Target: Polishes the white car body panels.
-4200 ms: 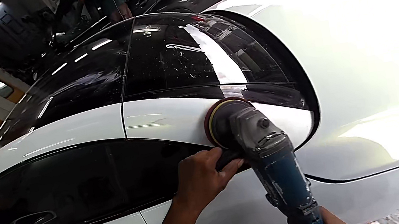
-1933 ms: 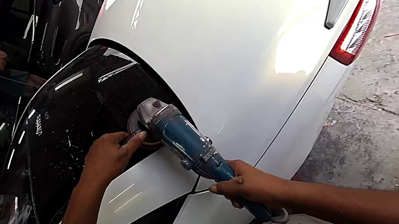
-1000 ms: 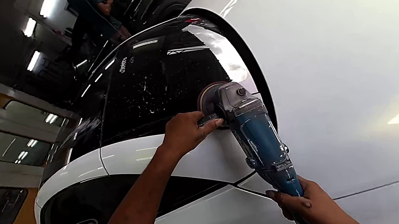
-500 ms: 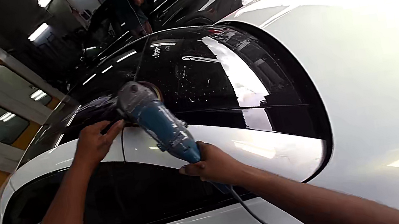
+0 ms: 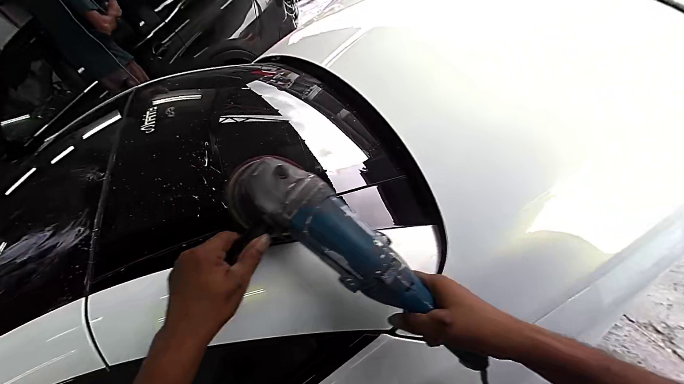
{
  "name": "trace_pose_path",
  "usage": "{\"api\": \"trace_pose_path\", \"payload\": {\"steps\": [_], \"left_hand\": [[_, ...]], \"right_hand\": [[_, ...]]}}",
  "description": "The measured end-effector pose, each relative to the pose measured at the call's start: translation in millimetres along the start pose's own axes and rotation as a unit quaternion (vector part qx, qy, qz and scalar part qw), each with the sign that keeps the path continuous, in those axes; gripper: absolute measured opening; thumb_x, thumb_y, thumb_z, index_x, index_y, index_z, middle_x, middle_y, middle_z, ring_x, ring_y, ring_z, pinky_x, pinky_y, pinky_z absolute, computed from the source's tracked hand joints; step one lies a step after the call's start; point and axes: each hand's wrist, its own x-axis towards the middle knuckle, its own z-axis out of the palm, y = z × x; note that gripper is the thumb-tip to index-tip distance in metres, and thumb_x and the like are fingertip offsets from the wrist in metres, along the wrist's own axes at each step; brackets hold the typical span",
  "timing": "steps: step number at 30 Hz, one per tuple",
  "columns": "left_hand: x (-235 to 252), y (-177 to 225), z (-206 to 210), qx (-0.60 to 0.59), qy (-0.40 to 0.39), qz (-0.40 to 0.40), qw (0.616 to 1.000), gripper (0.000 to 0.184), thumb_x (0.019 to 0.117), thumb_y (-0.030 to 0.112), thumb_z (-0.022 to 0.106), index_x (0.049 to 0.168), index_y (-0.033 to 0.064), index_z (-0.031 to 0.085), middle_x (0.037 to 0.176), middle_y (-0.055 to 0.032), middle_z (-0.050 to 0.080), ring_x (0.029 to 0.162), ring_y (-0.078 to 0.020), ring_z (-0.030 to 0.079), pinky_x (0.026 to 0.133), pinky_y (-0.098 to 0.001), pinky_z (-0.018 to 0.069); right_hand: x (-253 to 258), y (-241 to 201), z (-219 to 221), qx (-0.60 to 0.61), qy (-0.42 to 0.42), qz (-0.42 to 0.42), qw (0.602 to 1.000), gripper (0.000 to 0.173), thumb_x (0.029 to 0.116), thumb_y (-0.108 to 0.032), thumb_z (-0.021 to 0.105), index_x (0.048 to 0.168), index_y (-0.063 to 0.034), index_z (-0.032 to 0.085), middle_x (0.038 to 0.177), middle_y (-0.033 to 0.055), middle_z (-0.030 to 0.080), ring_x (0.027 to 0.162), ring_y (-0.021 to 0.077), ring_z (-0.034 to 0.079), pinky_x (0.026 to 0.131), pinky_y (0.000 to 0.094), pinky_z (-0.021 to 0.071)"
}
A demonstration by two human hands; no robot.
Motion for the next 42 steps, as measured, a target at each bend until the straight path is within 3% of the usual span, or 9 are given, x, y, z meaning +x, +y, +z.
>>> {"api": "trace_pose_path", "payload": {"steps": [6, 11, 15, 18, 23, 26, 29, 33, 42], "left_hand": [[68.5, 98.5, 80.7, -0.075, -0.094, 0.070, 0.990, 0.043, 0.0994, 0.051, 0.061, 0.095, 0.0099, 0.074, 0.078, -0.0066, 0.069, 0.071, -0.0245, 0.067, 0.065, -0.0515, 0.0548], [80.6, 106.9, 83.7, -0.075, -0.114, 0.070, 0.988, 0.044, 0.0986, 0.054, 0.062, 0.095, 0.0105, 0.073, 0.079, -0.0059, 0.068, 0.074, -0.0229, 0.067, 0.065, -0.0486, 0.0531], [58.5, 56.7, 40.8, -0.056, -0.072, 0.030, 0.995, 0.045, 0.0979, 0.055, 0.062, 0.100, 0.0112, 0.074, 0.083, -0.0058, 0.070, 0.076, -0.0228, 0.068, 0.068, -0.0490, 0.0547], [41.8, 5.3, -1.5, -0.042, -0.026, -0.008, 0.999, 0.045, 0.0976, 0.056, 0.062, 0.100, 0.0131, 0.075, 0.085, -0.0056, 0.071, 0.078, -0.0230, 0.069, 0.068, -0.0513, 0.0552], [-2.4, -90.6, -81.6, -0.009, 0.052, -0.065, 0.997, 0.050, 0.0985, 0.058, 0.060, 0.103, 0.0102, 0.077, 0.090, -0.0111, 0.073, 0.084, -0.0272, 0.071, 0.078, -0.0590, 0.0559], [-26.8, -121.7, -106.9, -0.003, 0.085, -0.124, 0.989, 0.053, 0.1004, 0.055, 0.059, 0.103, 0.0049, 0.075, 0.082, -0.0149, 0.070, 0.071, -0.0297, 0.066, 0.069, -0.0601, 0.0534], [-37.2, -132.1, -106.2, -0.032, 0.125, -0.167, 0.978, 0.048, 0.1000, 0.051, 0.063, 0.098, 0.0041, 0.074, 0.069, -0.0096, 0.063, 0.054, -0.0193, 0.052, 0.054, -0.0461, 0.0454], [-10.5, -85.2, -84.1, -0.061, 0.092, -0.163, 0.980, 0.042, 0.1008, 0.043, 0.065, 0.097, 0.0026, 0.075, 0.069, -0.0098, 0.063, 0.057, -0.0202, 0.054, 0.058, -0.0466, 0.0467], [115.2, 73.2, 36.9, -0.090, -0.144, -0.008, 0.985, 0.057, 0.0948, 0.061, 0.064, 0.086, 0.0050, 0.074, 0.076, -0.0131, 0.067, 0.070, -0.0287, 0.065, 0.070, -0.0562, 0.0539]], "right_hand": [[-44.1, 54.7, -72.1, 0.116, 0.110, 0.060, 0.985, 0.034, 0.0772, -0.035, 0.077, 0.096, -0.0102, 0.064, 0.065, 0.0044, 0.064, 0.049, 0.0178, 0.062, 0.046, 0.0337, 0.0542], [-48.3, 47.3, -74.1, 0.138, 0.110, 0.053, 0.983, 0.027, 0.0784, -0.032, 0.077, 0.090, -0.0113, 0.062, 0.059, 0.0039, 0.061, 0.046, 0.0173, 0.060, 0.043, 0.0327, 0.0533], [-21.3, 13.9, -38.2, 0.117, 0.049, 0.022, 0.992, 0.030, 0.0788, -0.030, 0.077, 0.095, -0.0097, 0.062, 0.066, 0.0049, 0.064, 0.048, 0.0178, 0.062, 0.044, 0.0333, 0.0542], [4.9, -34.2, -11.9, 0.072, -0.018, 0.001, 0.997, 0.043, 0.0771, -0.041, 0.080, 0.101, -0.0096, 0.064, 0.075, 0.0072, 0.068, 0.051, 0.0183, 0.063, 0.045, 0.0327, 0.0548], [42.5, -123.2, 47.3, 0.027, -0.173, -0.034, 0.984, 0.031, 0.0937, -0.030, 0.071, 0.112, -0.0060, 0.065, 0.082, 0.0115, 0.070, 0.058, 0.0187, 0.065, 0.056, 0.0315, 0.0578], [57.0, -147.7, 78.6, 0.033, -0.214, -0.055, 0.975, 0.038, 0.0937, -0.029, 0.076, 0.120, -0.0060, 0.062, 0.079, 0.0088, 0.068, 0.056, 0.0144, 0.063, 0.054, 0.0277, 0.0567], [58.7, -157.5, 91.7, 0.017, -0.211, -0.050, 0.976, 0.037, 0.0928, -0.027, 0.078, 0.118, -0.0058, 0.060, 0.074, 0.0070, 0.064, 0.053, 0.0119, 0.060, 0.050, 0.0247, 0.0538], [39.6, -142.1, 53.6, 0.017, -0.163, -0.014, 0.986, 0.037, 0.0931, -0.030, 0.078, 0.116, -0.0068, 0.060, 0.069, 0.0081, 0.063, 0.049, 0.0142, 0.060, 0.048, 0.0268, 0.0550], [-53.7, -53.9, -88.3, 0.130, -0.011, 0.114, 0.985, 0.023, 0.0987, -0.033, 0.061, 0.103, -0.0095, 0.061, 0.066, 0.0087, 0.061, 0.051, 0.0162, 0.062, 0.048, 0.0287, 0.0557]]}}
